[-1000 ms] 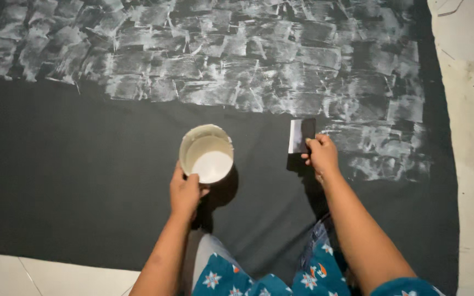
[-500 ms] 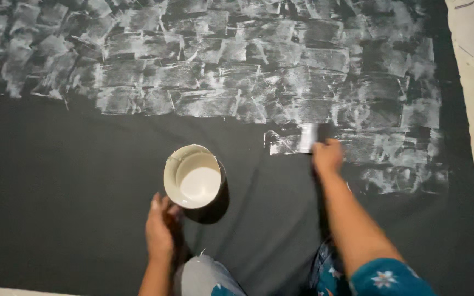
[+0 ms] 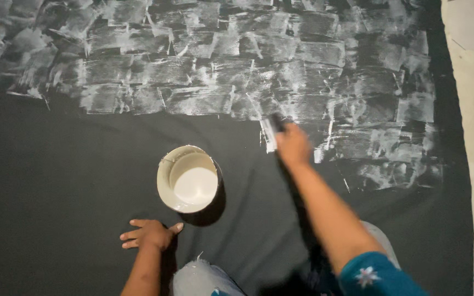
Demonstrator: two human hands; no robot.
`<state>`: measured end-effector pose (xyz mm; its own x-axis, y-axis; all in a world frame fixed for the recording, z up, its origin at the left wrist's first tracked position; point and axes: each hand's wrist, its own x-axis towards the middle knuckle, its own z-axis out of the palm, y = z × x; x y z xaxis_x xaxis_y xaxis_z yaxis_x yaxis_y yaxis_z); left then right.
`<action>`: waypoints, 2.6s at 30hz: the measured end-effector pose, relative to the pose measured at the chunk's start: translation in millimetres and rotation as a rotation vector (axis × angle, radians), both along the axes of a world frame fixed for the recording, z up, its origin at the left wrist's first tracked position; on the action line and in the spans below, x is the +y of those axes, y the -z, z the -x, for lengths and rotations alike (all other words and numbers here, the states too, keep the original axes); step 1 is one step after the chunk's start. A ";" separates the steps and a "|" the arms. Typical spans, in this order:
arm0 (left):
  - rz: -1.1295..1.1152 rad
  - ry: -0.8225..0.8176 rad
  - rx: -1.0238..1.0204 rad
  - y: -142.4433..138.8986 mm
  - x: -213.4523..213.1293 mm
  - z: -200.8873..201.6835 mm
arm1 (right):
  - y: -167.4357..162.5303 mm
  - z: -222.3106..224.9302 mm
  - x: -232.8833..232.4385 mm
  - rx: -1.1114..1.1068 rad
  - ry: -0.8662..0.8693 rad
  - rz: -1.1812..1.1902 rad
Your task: The person kneels on a tiled floor and uses a putty knife to spread white paint onto a large dark fabric laid out on the ground. They repeatedly dip the tool into a paint can and apply textured strokes across the surface.
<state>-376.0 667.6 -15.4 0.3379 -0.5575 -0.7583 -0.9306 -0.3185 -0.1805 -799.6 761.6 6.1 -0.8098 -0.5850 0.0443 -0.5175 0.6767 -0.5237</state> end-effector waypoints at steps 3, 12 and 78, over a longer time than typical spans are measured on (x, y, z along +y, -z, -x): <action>0.024 0.117 0.021 -1.3 4.0 -2.4 | -7.8 79.3 66.5 -0.080 0.400 -0.110; -0.059 0.173 -0.049 -15.0 -2.8 7.0 | -56.7 114.9 226.5 -0.050 0.376 0.122; 0.027 -0.238 0.182 -86.8 0.8 11.5 | -91.5 -225.9 -99.2 0.116 -0.858 -0.553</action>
<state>-387.5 668.5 71.4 0.3210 -0.4998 -0.8045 -0.8455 -0.5340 -0.0056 -573.7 662.4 97.6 -0.1169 -0.9272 -0.3558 -0.9682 0.1862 -0.1671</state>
